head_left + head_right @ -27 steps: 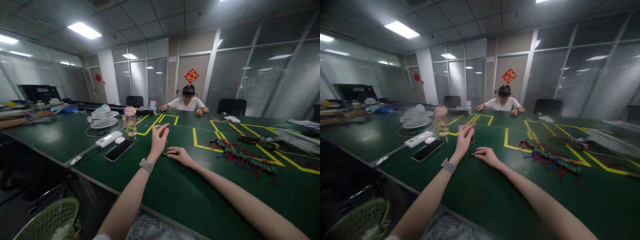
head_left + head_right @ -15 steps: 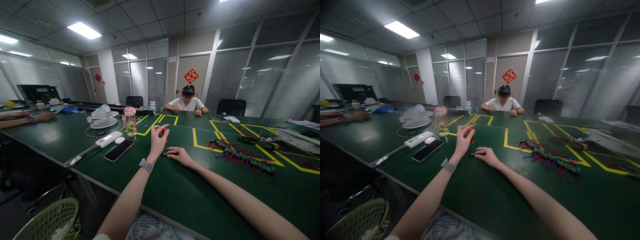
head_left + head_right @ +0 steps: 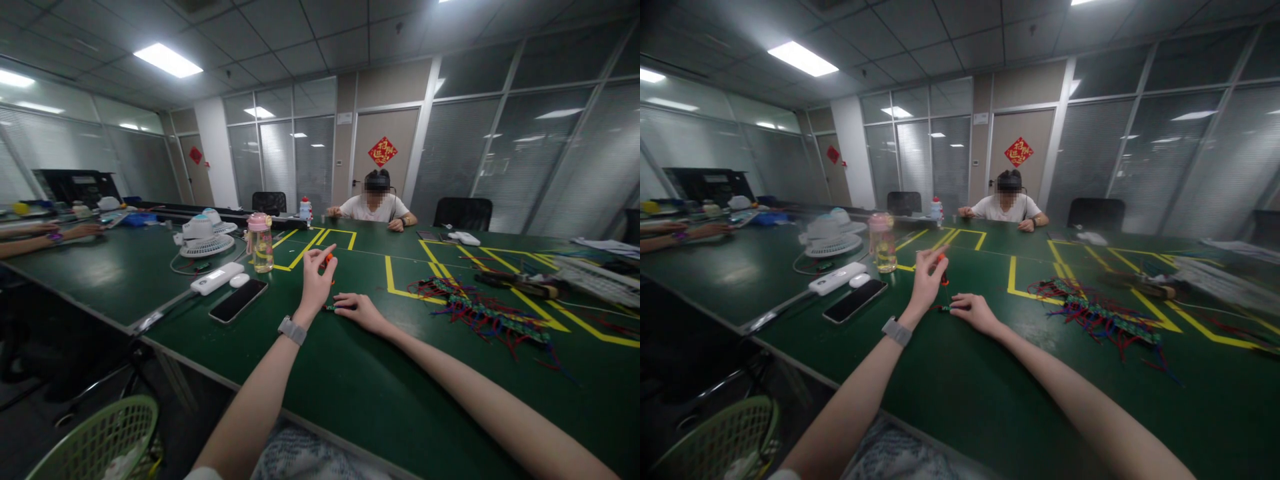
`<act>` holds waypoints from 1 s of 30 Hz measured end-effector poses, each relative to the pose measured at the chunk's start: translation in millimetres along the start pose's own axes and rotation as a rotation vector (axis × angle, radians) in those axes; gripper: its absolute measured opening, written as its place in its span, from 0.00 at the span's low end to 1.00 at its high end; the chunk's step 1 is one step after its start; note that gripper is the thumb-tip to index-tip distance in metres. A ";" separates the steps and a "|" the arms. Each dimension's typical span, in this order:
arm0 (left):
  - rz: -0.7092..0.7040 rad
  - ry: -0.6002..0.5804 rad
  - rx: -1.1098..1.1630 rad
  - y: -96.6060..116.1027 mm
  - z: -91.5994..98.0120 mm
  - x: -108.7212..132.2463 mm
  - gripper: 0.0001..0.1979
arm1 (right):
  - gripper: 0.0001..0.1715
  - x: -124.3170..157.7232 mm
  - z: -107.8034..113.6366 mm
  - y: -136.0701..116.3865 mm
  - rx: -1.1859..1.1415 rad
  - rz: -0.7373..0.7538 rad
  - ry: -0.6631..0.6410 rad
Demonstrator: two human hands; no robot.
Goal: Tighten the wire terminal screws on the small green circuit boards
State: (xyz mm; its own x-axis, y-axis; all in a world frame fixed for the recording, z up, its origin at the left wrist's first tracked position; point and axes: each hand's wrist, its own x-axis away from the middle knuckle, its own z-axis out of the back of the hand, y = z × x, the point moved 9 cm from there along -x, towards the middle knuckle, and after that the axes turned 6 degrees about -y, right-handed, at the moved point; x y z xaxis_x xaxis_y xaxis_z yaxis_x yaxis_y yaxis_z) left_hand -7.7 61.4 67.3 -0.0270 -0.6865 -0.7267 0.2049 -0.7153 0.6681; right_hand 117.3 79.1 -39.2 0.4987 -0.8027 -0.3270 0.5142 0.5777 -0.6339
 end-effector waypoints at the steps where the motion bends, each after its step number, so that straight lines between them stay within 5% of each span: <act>1: 0.007 -0.025 0.044 -1.6 -2.8 -0.5 0.16 | 0.12 0.1 0.0 -0.4 0.002 0.000 -0.001; 5: 0.036 -0.122 0.240 -8.5 -16.1 -0.4 0.18 | 0.12 0.4 0.5 -0.9 0.005 -0.004 0.001; 13: 0.014 0.066 -0.018 -5.2 6.4 0.2 0.15 | 0.13 0.1 0.1 0.1 -0.001 0.000 -0.004; 18: 0.112 -0.027 0.230 -19.3 -7.2 -1.4 0.18 | 0.13 0.9 0.2 -0.7 0.004 -0.011 -0.006; 25: 0.012 0.019 -0.019 1.3 1.7 1.2 0.15 | 0.13 1.1 1.3 -4.2 0.005 0.004 -0.003; 30: 0.040 -0.054 0.174 -11.1 -8.4 -1.5 0.17 | 0.13 0.7 1.2 -3.1 0.009 -0.003 -0.003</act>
State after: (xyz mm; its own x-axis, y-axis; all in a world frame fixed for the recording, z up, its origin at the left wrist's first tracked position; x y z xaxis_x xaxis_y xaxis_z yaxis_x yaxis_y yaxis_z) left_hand -1.7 71.5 59.6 -0.0760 -0.7173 -0.6926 0.0345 -0.6961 0.7171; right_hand 116.8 76.9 -36.7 0.4991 -0.8041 -0.3230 0.5219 0.5765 -0.6287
